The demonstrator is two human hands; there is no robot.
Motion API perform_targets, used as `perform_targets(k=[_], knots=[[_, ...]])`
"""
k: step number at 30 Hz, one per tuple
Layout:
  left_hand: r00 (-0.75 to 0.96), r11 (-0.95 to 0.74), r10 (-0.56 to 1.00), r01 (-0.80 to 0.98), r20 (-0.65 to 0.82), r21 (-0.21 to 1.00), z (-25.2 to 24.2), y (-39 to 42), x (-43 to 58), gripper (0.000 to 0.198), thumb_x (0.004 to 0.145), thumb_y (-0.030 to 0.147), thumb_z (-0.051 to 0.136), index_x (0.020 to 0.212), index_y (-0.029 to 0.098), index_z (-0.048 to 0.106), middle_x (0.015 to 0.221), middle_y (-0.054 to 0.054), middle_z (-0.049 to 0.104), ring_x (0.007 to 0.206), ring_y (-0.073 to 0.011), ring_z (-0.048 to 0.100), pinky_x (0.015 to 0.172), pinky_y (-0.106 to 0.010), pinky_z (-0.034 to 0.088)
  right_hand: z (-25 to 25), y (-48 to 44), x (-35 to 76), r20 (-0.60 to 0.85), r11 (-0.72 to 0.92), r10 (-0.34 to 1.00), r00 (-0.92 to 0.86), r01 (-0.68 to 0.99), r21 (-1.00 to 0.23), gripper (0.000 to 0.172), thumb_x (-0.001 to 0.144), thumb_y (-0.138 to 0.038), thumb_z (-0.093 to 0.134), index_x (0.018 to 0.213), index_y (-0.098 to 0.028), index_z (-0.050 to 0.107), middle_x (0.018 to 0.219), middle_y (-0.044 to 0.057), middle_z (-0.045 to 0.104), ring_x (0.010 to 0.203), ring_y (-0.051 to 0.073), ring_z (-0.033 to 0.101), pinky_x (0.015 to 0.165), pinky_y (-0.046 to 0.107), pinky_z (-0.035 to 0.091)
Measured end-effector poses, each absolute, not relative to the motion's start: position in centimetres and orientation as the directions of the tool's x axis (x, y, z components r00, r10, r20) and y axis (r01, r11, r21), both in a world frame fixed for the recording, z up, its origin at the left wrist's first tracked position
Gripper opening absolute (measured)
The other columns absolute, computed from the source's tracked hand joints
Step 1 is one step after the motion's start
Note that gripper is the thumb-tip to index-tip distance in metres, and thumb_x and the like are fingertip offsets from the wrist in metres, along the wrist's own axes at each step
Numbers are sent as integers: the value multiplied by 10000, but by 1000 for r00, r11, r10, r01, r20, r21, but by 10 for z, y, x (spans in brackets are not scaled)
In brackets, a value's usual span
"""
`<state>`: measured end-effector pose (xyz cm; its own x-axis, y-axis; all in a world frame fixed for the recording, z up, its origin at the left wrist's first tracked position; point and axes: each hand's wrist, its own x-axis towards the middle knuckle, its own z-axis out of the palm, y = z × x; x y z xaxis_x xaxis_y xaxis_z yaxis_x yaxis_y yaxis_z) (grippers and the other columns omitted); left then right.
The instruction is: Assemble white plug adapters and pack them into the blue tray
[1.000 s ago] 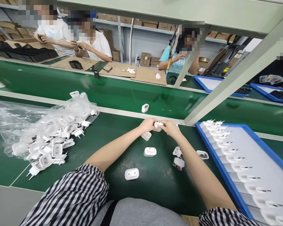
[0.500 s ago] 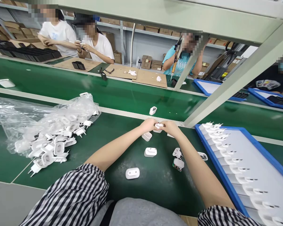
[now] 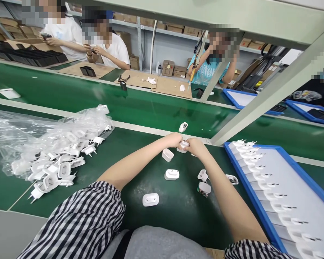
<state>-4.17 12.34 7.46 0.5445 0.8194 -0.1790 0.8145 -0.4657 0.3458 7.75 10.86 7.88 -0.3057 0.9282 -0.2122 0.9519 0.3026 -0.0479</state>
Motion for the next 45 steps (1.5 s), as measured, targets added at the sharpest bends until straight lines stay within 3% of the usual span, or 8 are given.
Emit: perform_targets(k=[9, 14, 18, 24, 29, 36, 40, 45], knots=[[437, -322, 803, 890, -405, 323, 91, 128, -18, 128, 447, 185, 674, 470, 124, 564, 449, -34, 536, 561, -208, 545, 547, -264, 390, 90, 109, 67, -311, 294, 911, -270, 955, 35, 163, 591, -132, 578, 752, -124, 597, 780, 105, 610, 715, 206, 562, 560, 247, 392], [455, -355, 848, 869, -273, 344, 83, 118, -32, 228, 531, 290, 619, 703, 140, 606, 704, -71, 602, 715, -226, 544, 589, -259, 387, 99, 145, 98, -381, 367, 847, -371, 926, -85, 255, 574, -234, 607, 826, -192, 601, 838, 19, 608, 732, 152, 558, 590, 204, 403], [452, -364, 874, 852, -179, 376, 77, 110, -53, 243, 521, 287, 611, 721, 150, 611, 719, -66, 606, 708, -219, 541, 557, -244, 377, 92, 189, 113, -203, 269, 940, -273, 962, -47, 440, 637, -99, 509, 1071, -159, 469, 1075, 96, 492, 890, 161, 515, 678, 221, 386], [571, -371, 809, 682, -142, 631, 67, 119, -91, 318, 520, 91, 541, 812, 200, 606, 841, 25, 606, 724, -123, 542, 617, -172, 378, 79, 196, 106, -172, 295, 941, -291, 956, -4, 273, 640, -241, 529, 896, -148, 542, 914, 84, 561, 818, 183, 534, 592, 222, 378], [590, -281, 788, 601, -177, 748, 58, 127, -82, 419, 552, 9, 397, 888, 171, 591, 934, 13, 596, 806, -110, 533, 677, -159, 387, 72, 150, 90, -216, 307, 929, -300, 952, -2, 309, 646, -377, 506, 839, -140, 552, 812, 99, 594, 771, 205, 547, 557, 235, 373], [471, -295, 869, 739, -152, 606, 67, 113, -66, 511, 577, 39, 416, 1068, 172, 466, 1035, -23, 545, 881, -133, 511, 698, -177, 382, 75, 107, 82, -138, 371, 920, -368, 929, -2, 690, 563, -222, 607, 1183, -139, 315, 1190, 153, 381, 1039, 267, 395, 789, 343, 340], [408, -246, 887, 815, -217, 525, 76, 100, -70, 345, 523, 206, 576, 857, 120, 575, 828, -60, 603, 737, -193, 550, 591, -221, 399, 83, 111, 80, -91, 658, 714, -694, 709, -253, 463, 600, -144, 561, 1044, -228, 463, 1113, 34, 477, 995, 158, 440, 812, 253, 334], [363, -256, 911, 869, -194, 423, 75, 95, -61, 246, 492, 313, 608, 670, 144, 590, 642, -31, 588, 614, -190, 545, 510, -235, 376, 76, 108, 74, -59, 590, 775, -629, 754, -290, 161, 652, -199, 521, 808, -185, 558, 831, 24, 584, 740, 137, 526, 643, 225, 379]])
